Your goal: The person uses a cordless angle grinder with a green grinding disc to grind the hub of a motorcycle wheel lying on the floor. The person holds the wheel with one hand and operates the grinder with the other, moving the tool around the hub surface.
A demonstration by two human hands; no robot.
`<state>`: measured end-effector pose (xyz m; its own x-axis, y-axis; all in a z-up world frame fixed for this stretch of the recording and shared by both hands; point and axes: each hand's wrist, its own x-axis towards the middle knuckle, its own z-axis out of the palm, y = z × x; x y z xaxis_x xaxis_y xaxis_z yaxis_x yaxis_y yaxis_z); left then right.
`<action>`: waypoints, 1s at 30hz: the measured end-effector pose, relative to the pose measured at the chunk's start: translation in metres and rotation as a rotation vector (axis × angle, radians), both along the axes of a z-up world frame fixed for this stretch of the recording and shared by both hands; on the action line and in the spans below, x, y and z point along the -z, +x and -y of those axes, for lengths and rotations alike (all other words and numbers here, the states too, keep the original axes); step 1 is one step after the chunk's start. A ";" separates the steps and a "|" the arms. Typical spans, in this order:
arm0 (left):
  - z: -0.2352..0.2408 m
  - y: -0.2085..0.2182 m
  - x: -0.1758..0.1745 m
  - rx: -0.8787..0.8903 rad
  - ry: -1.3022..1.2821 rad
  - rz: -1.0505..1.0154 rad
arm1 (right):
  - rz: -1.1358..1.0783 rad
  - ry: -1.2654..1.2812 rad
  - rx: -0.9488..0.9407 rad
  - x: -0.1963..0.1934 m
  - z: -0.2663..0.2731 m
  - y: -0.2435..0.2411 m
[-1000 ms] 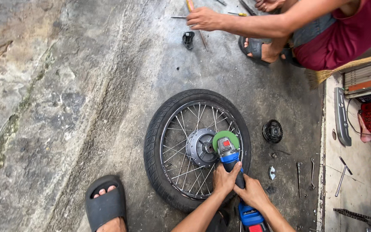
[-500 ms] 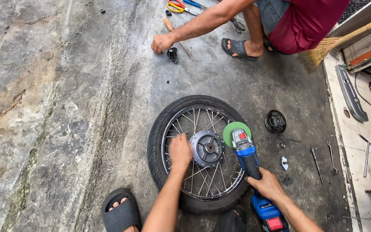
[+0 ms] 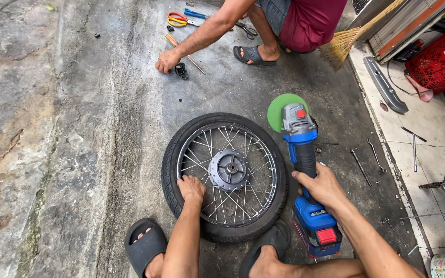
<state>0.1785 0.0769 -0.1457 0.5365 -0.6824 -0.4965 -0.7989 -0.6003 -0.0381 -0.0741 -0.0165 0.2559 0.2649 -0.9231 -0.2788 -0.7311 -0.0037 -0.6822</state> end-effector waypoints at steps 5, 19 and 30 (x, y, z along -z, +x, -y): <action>-0.015 -0.003 -0.007 -0.062 0.134 -0.083 | 0.159 -0.031 -0.021 -0.033 -0.025 -0.002; 0.001 -0.065 -0.030 -0.278 -0.111 -0.548 | -0.098 -0.081 -0.201 0.007 0.003 0.026; 0.043 -0.227 -0.061 -1.175 -0.998 -2.145 | -0.615 0.060 -0.786 0.179 0.032 -0.020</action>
<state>-0.0488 0.0342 -0.0852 0.1746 -0.8672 -0.4663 0.9581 0.0405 0.2835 -0.0941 -0.0486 0.0774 0.5882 -0.5279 -0.6126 -0.7619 -0.6157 -0.2010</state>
